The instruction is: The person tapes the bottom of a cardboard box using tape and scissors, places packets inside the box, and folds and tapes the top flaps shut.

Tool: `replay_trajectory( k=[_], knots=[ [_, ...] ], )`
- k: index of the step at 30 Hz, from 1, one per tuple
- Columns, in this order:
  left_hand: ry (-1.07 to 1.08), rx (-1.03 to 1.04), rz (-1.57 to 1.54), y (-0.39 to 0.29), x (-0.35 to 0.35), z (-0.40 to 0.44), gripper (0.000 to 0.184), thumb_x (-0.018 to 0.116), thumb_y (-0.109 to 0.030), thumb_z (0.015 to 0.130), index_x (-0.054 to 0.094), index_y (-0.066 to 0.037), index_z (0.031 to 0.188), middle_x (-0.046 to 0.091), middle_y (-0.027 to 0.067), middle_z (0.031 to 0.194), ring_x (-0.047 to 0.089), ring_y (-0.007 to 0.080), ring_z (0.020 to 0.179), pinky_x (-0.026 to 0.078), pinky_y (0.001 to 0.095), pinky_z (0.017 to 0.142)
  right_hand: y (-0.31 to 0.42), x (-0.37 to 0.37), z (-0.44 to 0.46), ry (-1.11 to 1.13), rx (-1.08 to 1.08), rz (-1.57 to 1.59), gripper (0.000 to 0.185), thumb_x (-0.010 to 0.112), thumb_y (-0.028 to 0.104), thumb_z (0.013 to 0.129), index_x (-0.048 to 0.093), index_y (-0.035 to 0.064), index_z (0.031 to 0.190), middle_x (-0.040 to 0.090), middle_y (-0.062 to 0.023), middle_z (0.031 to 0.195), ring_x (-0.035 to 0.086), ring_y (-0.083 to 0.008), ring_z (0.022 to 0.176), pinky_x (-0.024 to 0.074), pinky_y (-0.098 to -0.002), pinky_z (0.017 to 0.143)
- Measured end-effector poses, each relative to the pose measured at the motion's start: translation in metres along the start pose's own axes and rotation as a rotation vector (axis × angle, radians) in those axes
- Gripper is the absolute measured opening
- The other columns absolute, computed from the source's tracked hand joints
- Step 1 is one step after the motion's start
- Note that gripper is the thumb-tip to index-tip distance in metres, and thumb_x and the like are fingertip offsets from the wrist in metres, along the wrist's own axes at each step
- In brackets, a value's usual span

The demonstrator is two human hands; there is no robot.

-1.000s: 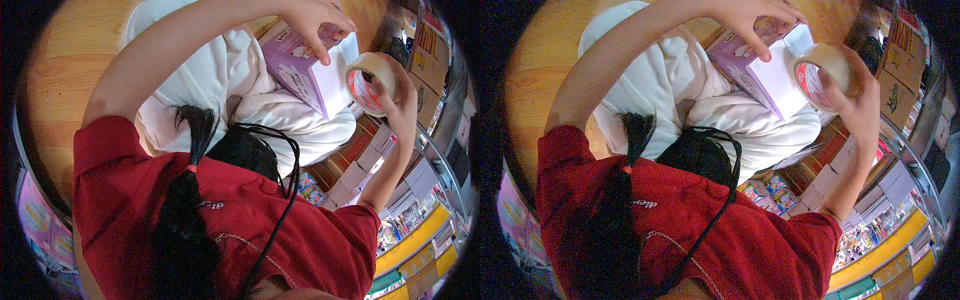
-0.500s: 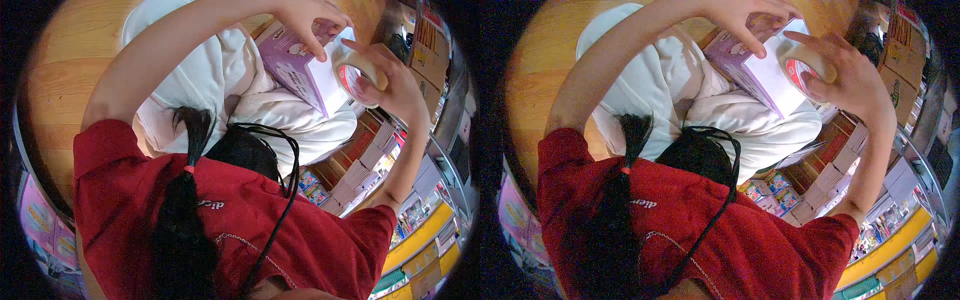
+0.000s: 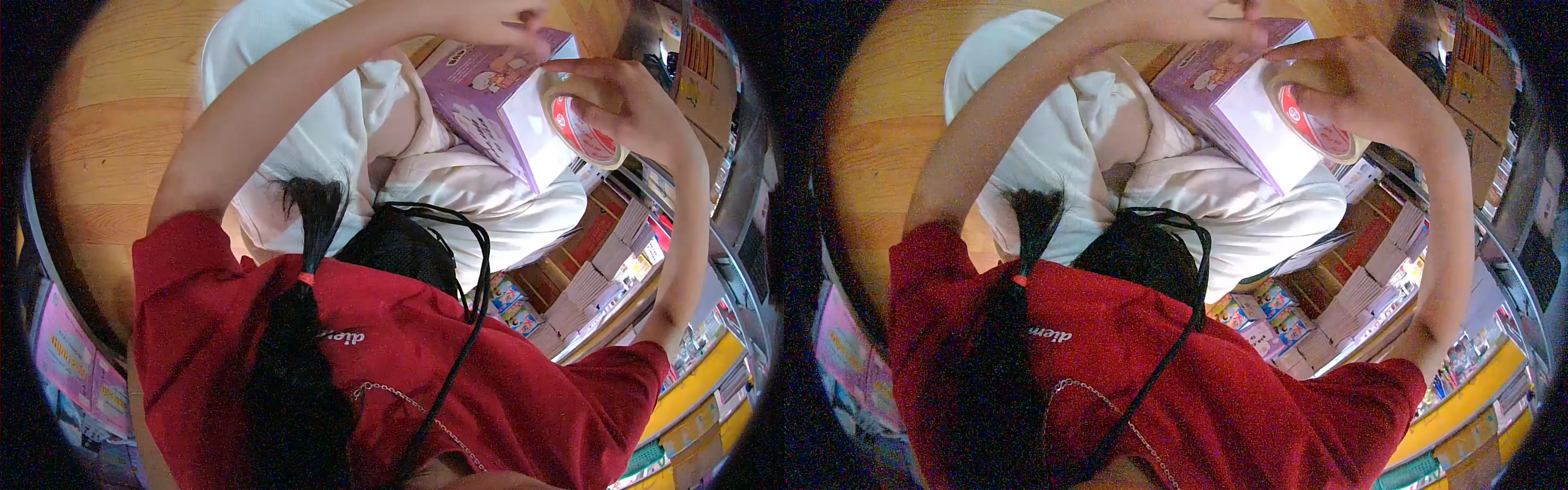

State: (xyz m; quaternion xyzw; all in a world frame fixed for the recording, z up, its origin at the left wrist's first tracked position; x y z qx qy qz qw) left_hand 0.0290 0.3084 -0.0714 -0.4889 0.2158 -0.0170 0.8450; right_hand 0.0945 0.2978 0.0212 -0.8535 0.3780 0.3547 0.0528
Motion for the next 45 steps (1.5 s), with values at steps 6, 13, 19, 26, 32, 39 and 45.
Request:
replay_trajectory(
  k=[6, 13, 19, 26, 32, 39, 45],
  knots=[
    [0.17, -0.629, -0.329, 0.06, 0.074, -0.029, 0.057, 0.044, -0.057, 0.084, 0.066, -0.005, 0.091, 0.062, 0.0121, 0.092, 0.058, 0.0248, 0.084, 0.044, 0.0353, 0.076, -0.002, 0.002, 0.001, -0.027, -0.002, -0.003, 0.041, 0.057, 0.025, 0.072, 0.061, 0.0059, 0.109, 0.062, -0.0234, 0.082, 0.062, -0.0351, 0.074, 0.0481, -0.0374, 0.075],
    [0.081, -0.753, -0.607, 0.056, 0.084, -0.032, 0.043, 0.055, -0.043, 0.085, 0.069, -0.002, 0.082, 0.064, 0.0125, 0.081, 0.058, 0.0176, 0.072, 0.045, 0.0301, 0.067, -0.005, 0.004, 0.0, -0.061, -0.026, -0.006, 0.041, 0.058, 0.024, 0.072, 0.06, 0.006, 0.109, 0.062, -0.0224, 0.079, 0.062, -0.0351, 0.072, 0.0488, -0.0367, 0.072],
    [-0.102, -0.818, -0.791, 0.047, 0.082, -0.04, 0.034, 0.056, -0.036, 0.085, 0.067, -0.004, 0.084, 0.064, 0.0087, 0.081, 0.059, 0.0171, 0.072, 0.046, 0.0309, 0.068, -0.006, 0.005, -0.002, -0.076, -0.018, -0.018, 0.041, 0.059, 0.02, 0.072, 0.061, 0.0077, 0.11, 0.062, -0.0217, 0.075, 0.063, -0.033, 0.068, 0.0491, -0.0356, 0.069],
    [-0.185, -0.791, -0.409, 0.048, 0.07, -0.038, 0.035, 0.053, -0.037, 0.086, 0.065, -0.004, 0.089, 0.064, 0.0104, 0.083, 0.061, 0.0215, 0.075, 0.046, 0.0348, 0.069, -0.01, 0.009, 0.0, -0.034, 0.045, -0.006, 0.04, 0.059, 0.02, 0.071, 0.062, 0.0103, 0.111, 0.063, -0.0217, 0.077, 0.063, -0.0325, 0.069, 0.0489, -0.0357, 0.071],
    [-0.232, -0.796, -0.754, 0.054, 0.085, -0.039, 0.035, 0.053, -0.034, 0.085, 0.064, -0.001, 0.084, 0.064, 0.0137, 0.08, 0.061, 0.0223, 0.074, 0.046, 0.0346, 0.069, -0.008, 0.006, -0.004, -0.061, 0.058, 0.003, 0.04, 0.06, 0.022, 0.071, 0.062, 0.0105, 0.109, 0.063, -0.0219, 0.077, 0.063, -0.0326, 0.069, 0.0491, -0.0356, 0.071],
    [-0.302, -0.711, -1.152, 0.036, 0.079, -0.035, 0.021, 0.038, -0.019, 0.095, 0.051, -0.004, 0.088, 0.051, 0.0053, 0.067, 0.045, 0.0108, 0.044, 0.038, 0.0254, 0.038, -0.007, 0.007, -0.005, -0.08, 0.028, -0.002, 0.04, 0.06, 0.024, 0.072, 0.062, 0.0101, 0.11, 0.062, -0.0224, 0.079, 0.063, -0.0342, 0.072, 0.0493, -0.0367, 0.072],
    [-0.423, -0.723, -1.227, 0.039, 0.08, -0.037, 0.02, 0.037, -0.019, 0.095, 0.045, -0.007, 0.082, 0.048, 0.0038, 0.063, 0.043, 0.0115, 0.041, 0.036, 0.026, 0.036, -0.009, 0.006, -0.008, -0.077, 0.155, -0.005, 0.04, 0.058, 0.012, 0.069, 0.062, 0.0048, 0.108, 0.064, -0.0164, 0.091, 0.062, -0.0259, 0.079, 0.0484, -0.0321, 0.077]
  ],
)
Point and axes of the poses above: each hand's wrist, its own z-axis towards the middle knuckle, its own x-axis out of the palm, y = z × x, the point moved 8 cm from there along z, towards the middle knuckle
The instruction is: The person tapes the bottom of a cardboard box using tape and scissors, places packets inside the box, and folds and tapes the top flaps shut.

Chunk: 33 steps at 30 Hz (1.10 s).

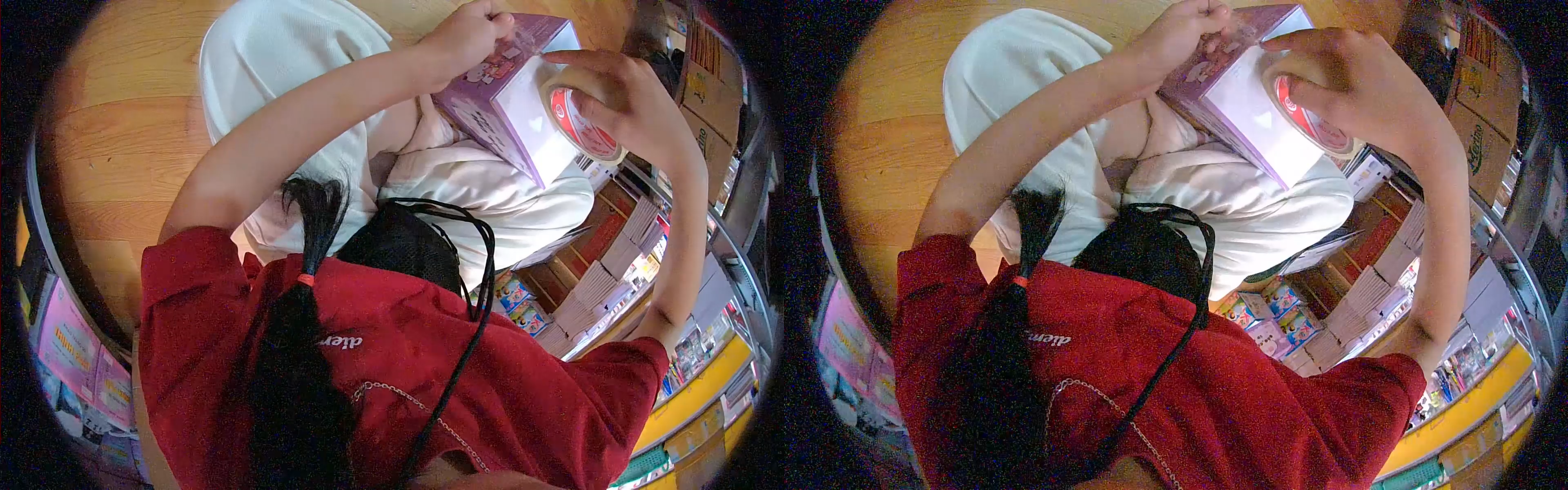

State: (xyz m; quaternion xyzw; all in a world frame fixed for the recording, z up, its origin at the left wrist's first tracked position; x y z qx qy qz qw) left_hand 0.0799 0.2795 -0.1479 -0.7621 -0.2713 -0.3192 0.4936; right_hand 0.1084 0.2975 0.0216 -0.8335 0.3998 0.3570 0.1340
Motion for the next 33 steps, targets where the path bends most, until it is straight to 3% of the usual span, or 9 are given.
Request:
replay_trajectory(
  k=[5, 8, 12, 15, 20, 25, 26, 27, 33],
  knots=[
    [0.011, -0.094, 0.051, 0.002, -0.002, -0.006, 0.013, 0.041, -0.017, 0.093, 0.047, -0.007, 0.09, 0.054, 0.0069, 0.075, 0.053, 0.0143, 0.057, 0.044, 0.0248, 0.049, 0.001, 0.002, 0.0, 0.005, -0.055, 0.001, 0.038, 0.059, 0.013, 0.071, 0.061, 0.0034, 0.107, 0.064, -0.0166, 0.092, 0.063, -0.0257, 0.08, 0.0484, -0.0322, 0.078],
    [-0.24, 0.093, 0.578, -0.003, -0.013, -0.004, 0.035, 0.054, -0.033, 0.085, 0.063, 0.0, 0.087, 0.063, 0.0143, 0.079, 0.061, 0.023, 0.073, 0.046, 0.0348, 0.069, 0.0, 0.001, -0.001, -0.007, -0.059, 0.008, 0.038, 0.059, 0.012, 0.071, 0.061, 0.0035, 0.108, 0.064, -0.0167, 0.092, 0.063, -0.0258, 0.081, 0.0482, -0.0326, 0.079],
    [-0.143, 0.174, 0.712, 0.003, -0.012, -0.002, 0.037, 0.056, -0.035, 0.084, 0.059, 0.0, 0.095, 0.063, 0.0146, 0.083, 0.061, 0.0242, 0.076, 0.047, 0.0353, 0.07, -0.006, 0.002, -0.003, -0.08, -0.128, 0.005, 0.048, 0.059, 0.03, 0.073, 0.057, 0.0077, 0.115, 0.062, -0.0236, 0.078, 0.062, -0.0374, 0.074, 0.0495, -0.0395, 0.073],
    [-0.191, 0.146, 0.728, 0.007, -0.02, -0.005, 0.039, 0.057, -0.038, 0.083, 0.057, 0.0, 0.094, 0.064, 0.0149, 0.087, 0.061, 0.0242, 0.08, 0.047, 0.0351, 0.072, -0.007, 0.001, -0.012, -0.137, -0.1, -0.105, 0.047, 0.056, 0.034, 0.081, 0.054, 0.0036, 0.117, 0.064, -0.0204, 0.088, 0.063, -0.0307, 0.085, 0.0464, -0.0374, 0.081],
    [-0.195, 0.055, 0.743, 0.006, -0.023, -0.01, 0.038, 0.055, -0.04, 0.087, 0.055, -0.002, 0.094, 0.061, 0.0093, 0.085, 0.057, 0.0159, 0.079, 0.046, 0.0302, 0.071, -0.015, -0.004, -0.037, -0.459, 0.056, 0.177, 0.061, 0.068, 0.02, 0.071, 0.043, 0.0101, 0.126, 0.062, -0.0166, 0.097, 0.061, -0.0264, 0.092, 0.0449, -0.032, 0.081],
    [-0.067, 0.53, 0.665, -0.031, -0.002, -0.009, 0.024, 0.048, -0.022, 0.089, 0.051, -0.003, 0.103, 0.056, 0.0116, 0.093, 0.057, 0.0194, 0.085, 0.046, 0.0304, 0.076, -0.042, 0.015, -0.066, -0.668, 0.161, 0.457, 0.055, 0.071, 0.023, 0.073, 0.046, 0.0052, 0.119, 0.059, -0.0131, 0.104, 0.056, -0.018, 0.097, 0.0441, -0.0289, 0.083],
    [-0.01, 0.637, 0.601, -0.047, 0.007, -0.015, 0.018, 0.047, -0.013, 0.089, 0.049, -0.004, 0.104, 0.054, 0.0121, 0.095, 0.056, 0.0194, 0.086, 0.047, 0.0287, 0.076, -0.045, 0.016, -0.071, -0.714, 0.134, 0.498, 0.052, 0.07, 0.022, 0.074, 0.047, 0.0051, 0.118, 0.059, -0.0126, 0.104, 0.056, -0.0176, 0.096, 0.0439, -0.0288, 0.082],
    [0.133, 0.61, 0.877, -0.068, 0.029, -0.026, 0.037, 0.051, -0.01, 0.084, 0.046, -0.001, 0.119, 0.047, 0.018, 0.117, 0.045, 0.0271, 0.114, 0.034, 0.0352, 0.098, -0.051, 0.02, -0.074, -0.759, 0.109, 0.542, 0.049, 0.069, 0.02, 0.075, 0.047, 0.005, 0.116, 0.059, -0.0121, 0.104, 0.056, -0.0171, 0.095, 0.0437, -0.0287, 0.082],
    [0.294, 0.763, 1.181, -0.066, 0.073, -0.045, 0.044, 0.05, -0.015, 0.085, 0.043, -0.002, 0.126, 0.037, 0.021, 0.134, 0.034, 0.0324, 0.126, 0.025, 0.0362, 0.105, -0.12, 0.068, -0.072, -0.908, -0.063, 1.32, 0.047, 0.032, 0.044, 0.095, 0.05, 0.0031, 0.11, 0.057, -0.0063, 0.098, 0.052, -0.0146, 0.096, 0.0356, -0.0258, 0.089]
  ],
)
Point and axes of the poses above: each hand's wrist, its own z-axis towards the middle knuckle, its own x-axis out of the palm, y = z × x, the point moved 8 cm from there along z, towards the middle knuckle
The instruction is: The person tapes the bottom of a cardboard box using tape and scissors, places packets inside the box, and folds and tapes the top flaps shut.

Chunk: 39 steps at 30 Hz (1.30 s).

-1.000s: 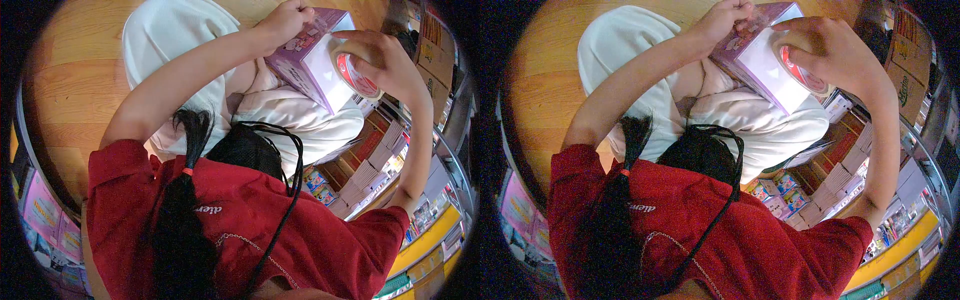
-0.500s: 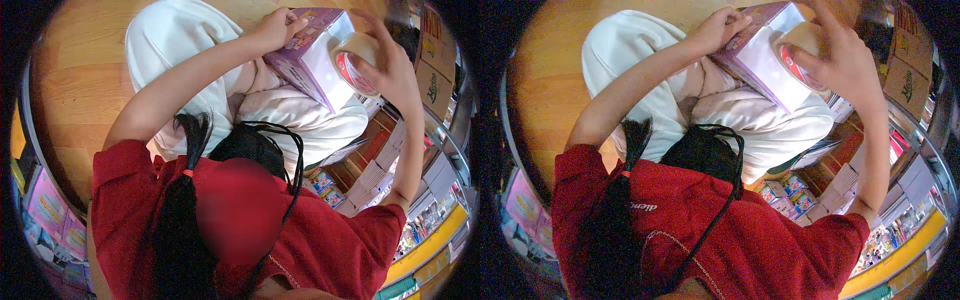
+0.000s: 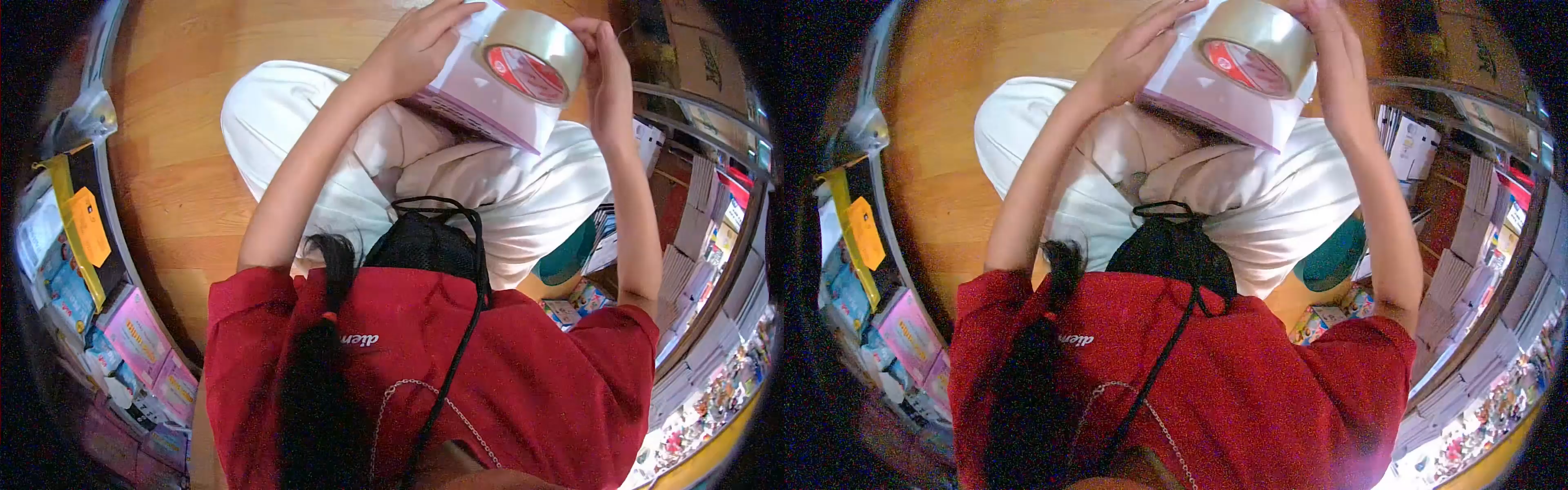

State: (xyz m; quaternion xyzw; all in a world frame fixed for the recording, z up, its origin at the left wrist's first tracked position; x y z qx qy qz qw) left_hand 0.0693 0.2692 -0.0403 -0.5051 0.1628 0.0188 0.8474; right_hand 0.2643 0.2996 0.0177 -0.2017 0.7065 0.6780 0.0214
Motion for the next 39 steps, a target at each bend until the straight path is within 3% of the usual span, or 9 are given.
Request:
replay_trajectory(
  k=[4, 7, 10, 11, 14, 17, 27, 36, 39],
  knots=[
    [-0.344, -0.315, -0.233, 0.024, 0.001, -0.002, 0.038, 0.047, -0.027, 0.089, 0.053, -0.001, 0.116, 0.052, 0.0244, 0.118, 0.048, 0.0347, 0.114, 0.037, 0.0383, 0.096, -0.028, 0.015, -0.016, -0.047, 0.013, 0.331, 0.055, 0.03, 0.048, 0.094, 0.05, 0.0014, 0.114, 0.057, -0.0067, 0.108, 0.051, -0.0161, 0.104, 0.0351, -0.0318, 0.094],
    [-0.33, -0.437, 0.076, 0.064, 0.002, -0.002, 0.038, 0.043, -0.031, 0.091, 0.052, 0.002, 0.11, 0.06, 0.0158, 0.096, 0.059, 0.0283, 0.085, 0.045, 0.0383, 0.079, -0.057, 0.023, -0.019, -0.02, 0.022, 0.29, 0.047, 0.043, 0.041, 0.093, 0.054, -0.0013, 0.11, 0.057, -0.0055, 0.109, 0.05, -0.0139, 0.102, 0.0369, -0.0287, 0.089],
    [0.037, -0.23, 0.818, 0.07, 0.018, 0.0, 0.038, 0.036, -0.023, 0.09, 0.049, 0.004, 0.114, 0.058, 0.0252, 0.098, 0.057, 0.0411, 0.088, 0.044, 0.0443, 0.081, -0.063, 0.021, -0.01, -0.025, 0.041, 0.409, 0.049, 0.044, 0.044, 0.091, 0.058, -0.0032, 0.099, 0.061, -0.009, 0.085, 0.056, -0.0153, 0.078, 0.0432, -0.0274, 0.072],
    [-0.002, -0.338, 0.737, 0.077, 0.019, -0.003, 0.038, 0.036, -0.027, 0.091, 0.053, 0.004, 0.104, 0.059, 0.026, 0.095, 0.058, 0.0415, 0.087, 0.044, 0.0452, 0.08, -0.065, 0.018, -0.007, -0.042, 0.046, 0.437, 0.051, 0.043, 0.044, 0.092, 0.057, -0.0047, 0.097, 0.06, -0.0083, 0.078, 0.055, -0.0131, 0.07, 0.0433, -0.0253, 0.067],
    [-0.082, -0.575, 0.561, 0.014, 0.017, 0.004, 0.049, 0.032, -0.032, 0.092, 0.062, 0.006, 0.084, 0.06, 0.0292, 0.087, 0.058, 0.0445, 0.083, 0.044, 0.0486, 0.079, -0.056, 0.018, -0.003, 0.062, -0.085, 0.459, 0.041, 0.04, 0.029, 0.095, 0.048, -0.0037, 0.118, 0.056, -0.0123, 0.113, 0.051, -0.0179, 0.104, 0.0383, -0.0286, 0.091],
    [-0.093, -0.624, 0.558, 0.008, 0.018, 0.003, 0.053, 0.026, -0.029, 0.093, 0.061, 0.008, 0.08, 0.058, 0.032, 0.086, 0.055, 0.0487, 0.083, 0.042, 0.0516, 0.08, -0.033, 0.014, -0.007, -0.022, -0.189, 0.228, 0.033, 0.041, 0.026, 0.096, 0.058, -0.0029, 0.098, 0.059, 0.0004, 0.088, 0.05, -0.0058, 0.081, 0.0413, -0.0219, 0.074],
    [-0.267, -0.481, 0.701, 0.017, 0.011, 0.003, 0.042, 0.036, -0.031, 0.092, 0.056, 0.006, 0.092, 0.056, 0.0264, 0.097, 0.054, 0.042, 0.092, 0.043, 0.0495, 0.08, -0.014, -0.037, -0.041, -0.057, -0.103, 0.073, 0.032, 0.046, 0.026, 0.094, 0.06, -0.0013, 0.086, 0.056, 0.0048, 0.074, 0.047, -0.0032, 0.068, 0.04, -0.0198, 0.06],
    [-0.185, -0.556, 0.779, -0.001, 0.015, 0.006, 0.04, 0.041, -0.033, 0.09, 0.06, 0.001, 0.085, 0.061, 0.0213, 0.089, 0.058, 0.0398, 0.082, 0.045, 0.0478, 0.073, 0.013, -0.053, -0.065, -0.06, -0.005, -0.389, 0.036, 0.051, 0.03, 0.09, 0.06, -0.005, 0.083, 0.053, -0.001, 0.057, 0.054, -0.0063, 0.055, 0.0439, -0.023, 0.048],
    [-0.178, -0.568, 0.809, -0.004, 0.014, 0.005, 0.039, 0.041, -0.033, 0.09, 0.061, 0.001, 0.085, 0.062, 0.0213, 0.086, 0.059, 0.0398, 0.079, 0.046, 0.0476, 0.071, 0.029, -0.057, -0.076, -0.092, 0.266, -0.433, 0.033, 0.052, 0.028, 0.086, 0.062, -0.0031, 0.084, 0.057, -0.0071, 0.056, 0.063, -0.0157, 0.06, 0.0495, -0.0297, 0.051]
  ],
)
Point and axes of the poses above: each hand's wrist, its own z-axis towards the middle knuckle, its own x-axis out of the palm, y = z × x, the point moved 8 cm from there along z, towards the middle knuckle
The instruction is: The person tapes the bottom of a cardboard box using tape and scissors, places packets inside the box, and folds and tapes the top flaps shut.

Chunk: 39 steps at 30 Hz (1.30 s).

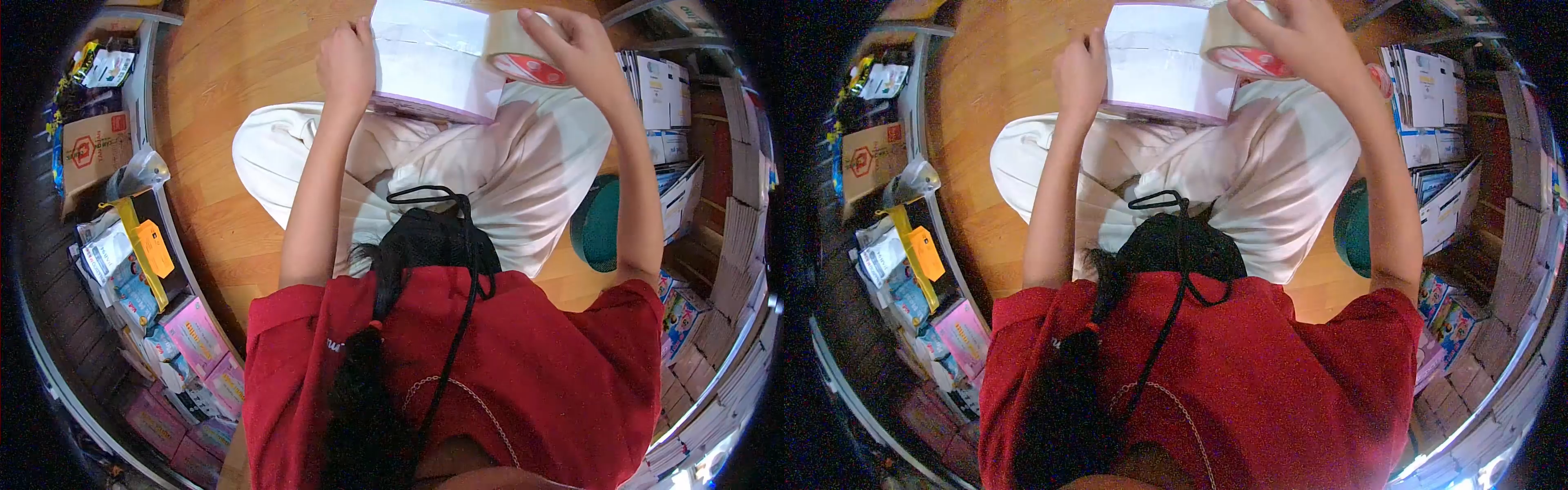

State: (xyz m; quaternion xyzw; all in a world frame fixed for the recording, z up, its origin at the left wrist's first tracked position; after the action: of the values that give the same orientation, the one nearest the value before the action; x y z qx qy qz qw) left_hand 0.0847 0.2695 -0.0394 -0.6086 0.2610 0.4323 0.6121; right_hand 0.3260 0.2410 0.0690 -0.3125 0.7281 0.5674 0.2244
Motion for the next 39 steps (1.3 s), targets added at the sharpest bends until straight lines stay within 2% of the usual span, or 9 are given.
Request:
replay_trajectory(
  k=[3, 9, 12, 15, 18, 30, 33, 36, 39],
  knots=[
    [-0.019, 0.027, -0.005, -0.002, -0.002, -0.001, 0.039, 0.041, -0.033, 0.09, 0.06, 0.001, 0.085, 0.063, 0.0211, 0.084, 0.059, 0.0396, 0.078, 0.046, 0.0475, 0.071, -0.011, 0.006, 0.009, -0.004, -0.342, -0.357, 0.051, 0.048, 0.043, 0.089, 0.059, -0.0062, 0.083, 0.054, -0.012, 0.058, 0.051, -0.0124, 0.055, 0.04, -0.0284, 0.053],
    [-0.041, 0.061, -0.069, 0.001, 0.001, 0.002, 0.039, 0.041, -0.033, 0.09, 0.057, 0.001, 0.085, 0.062, 0.0231, 0.08, 0.059, 0.0413, 0.077, 0.045, 0.0485, 0.068, -0.012, 0.01, 0.002, -0.046, -0.411, -0.286, 0.049, 0.05, 0.041, 0.086, 0.059, -0.0066, 0.08, 0.051, -0.0199, 0.056, 0.049, -0.0253, 0.049, 0.0394, -0.0355, 0.052],
    [-0.023, 0.033, -0.089, 0.002, 0.0, 0.0, 0.039, 0.041, -0.033, 0.091, 0.056, 0.002, 0.084, 0.061, 0.0244, 0.078, 0.058, 0.0426, 0.076, 0.044, 0.0488, 0.068, -0.025, 0.007, 0.005, -0.054, -0.38, -0.421, 0.048, 0.051, 0.04, 0.085, 0.06, -0.0067, 0.081, 0.053, -0.0223, 0.059, 0.051, -0.0338, 0.052, 0.0413, -0.0389, 0.055],
    [-0.032, 0.034, -0.112, 0.003, 0.002, 0.003, 0.041, 0.041, -0.033, 0.091, 0.056, 0.004, 0.082, 0.061, 0.0249, 0.077, 0.058, 0.0431, 0.075, 0.043, 0.0487, 0.067, -0.021, 0.005, 0.0, -0.13, -0.51, -0.4, 0.048, 0.05, 0.04, 0.085, 0.061, -0.0067, 0.081, 0.054, -0.0239, 0.062, 0.054, -0.0372, 0.057, 0.0427, -0.0399, 0.057],
    [-0.019, 0.035, -0.095, 0.001, 0.0, 0.0, 0.041, 0.041, -0.032, 0.091, 0.055, 0.005, 0.08, 0.061, 0.0254, 0.077, 0.057, 0.0433, 0.075, 0.043, 0.0486, 0.068, -0.036, 0.011, 0.011, 0.01, -0.326, -0.452, 0.047, 0.05, 0.039, 0.085, 0.061, -0.0067, 0.083, 0.055, -0.0237, 0.062, 0.055, -0.0378, 0.059, 0.0429, -0.041, 0.058],
    [-0.031, 0.019, -0.079, 0.004, -0.002, -0.001, 0.042, 0.041, -0.031, 0.092, 0.058, 0.006, 0.081, 0.061, 0.0264, 0.079, 0.058, 0.0432, 0.075, 0.044, 0.0477, 0.068, -0.039, 0.009, 0.009, -0.067, -0.254, -0.7, 0.045, 0.049, 0.041, 0.08, 0.064, -0.0016, 0.077, 0.062, -0.0218, 0.074, 0.061, -0.0383, 0.07, 0.0488, -0.044, 0.07],
    [-0.039, 0.04, -0.078, 0.01, -0.004, 0.006, 0.042, 0.041, -0.031, 0.092, 0.059, 0.006, 0.082, 0.061, 0.0265, 0.079, 0.058, 0.0429, 0.075, 0.045, 0.0479, 0.067, -0.034, 0.02, 0.016, -0.053, -0.266, -0.872, 0.043, 0.049, 0.04, 0.079, 0.064, 0.0, 0.073, 0.062, -0.0209, 0.072, 0.061, -0.0372, 0.068, 0.0496, -0.0451, 0.066],
    [-0.015, 0.034, -0.064, 0.006, -0.006, 0.011, 0.044, 0.041, -0.032, 0.092, 0.058, 0.008, 0.086, 0.061, 0.0278, 0.08, 0.058, 0.0428, 0.077, 0.044, 0.0467, 0.07, -0.019, 0.025, 0.018, 0.032, -0.236, -0.872, 0.03, 0.051, 0.028, 0.08, 0.065, 0.0016, 0.081, 0.062, -0.0149, 0.063, 0.065, -0.0285, 0.065, 0.0513, -0.0386, 0.053],
    [-0.023, 0.034, -0.043, 0.007, -0.005, 0.015, 0.044, 0.041, -0.032, 0.092, 0.058, 0.008, 0.088, 0.06, 0.0288, 0.082, 0.058, 0.0431, 0.079, 0.044, 0.0465, 0.072, -0.022, 0.035, 0.022, 0.037, -0.234, -0.958, 0.029, 0.05, 0.03, 0.075, 0.067, 0.0058, 0.077, 0.064, -0.0187, 0.072, 0.063, -0.035, 0.066, 0.0516, -0.0433, 0.058]
  ],
)
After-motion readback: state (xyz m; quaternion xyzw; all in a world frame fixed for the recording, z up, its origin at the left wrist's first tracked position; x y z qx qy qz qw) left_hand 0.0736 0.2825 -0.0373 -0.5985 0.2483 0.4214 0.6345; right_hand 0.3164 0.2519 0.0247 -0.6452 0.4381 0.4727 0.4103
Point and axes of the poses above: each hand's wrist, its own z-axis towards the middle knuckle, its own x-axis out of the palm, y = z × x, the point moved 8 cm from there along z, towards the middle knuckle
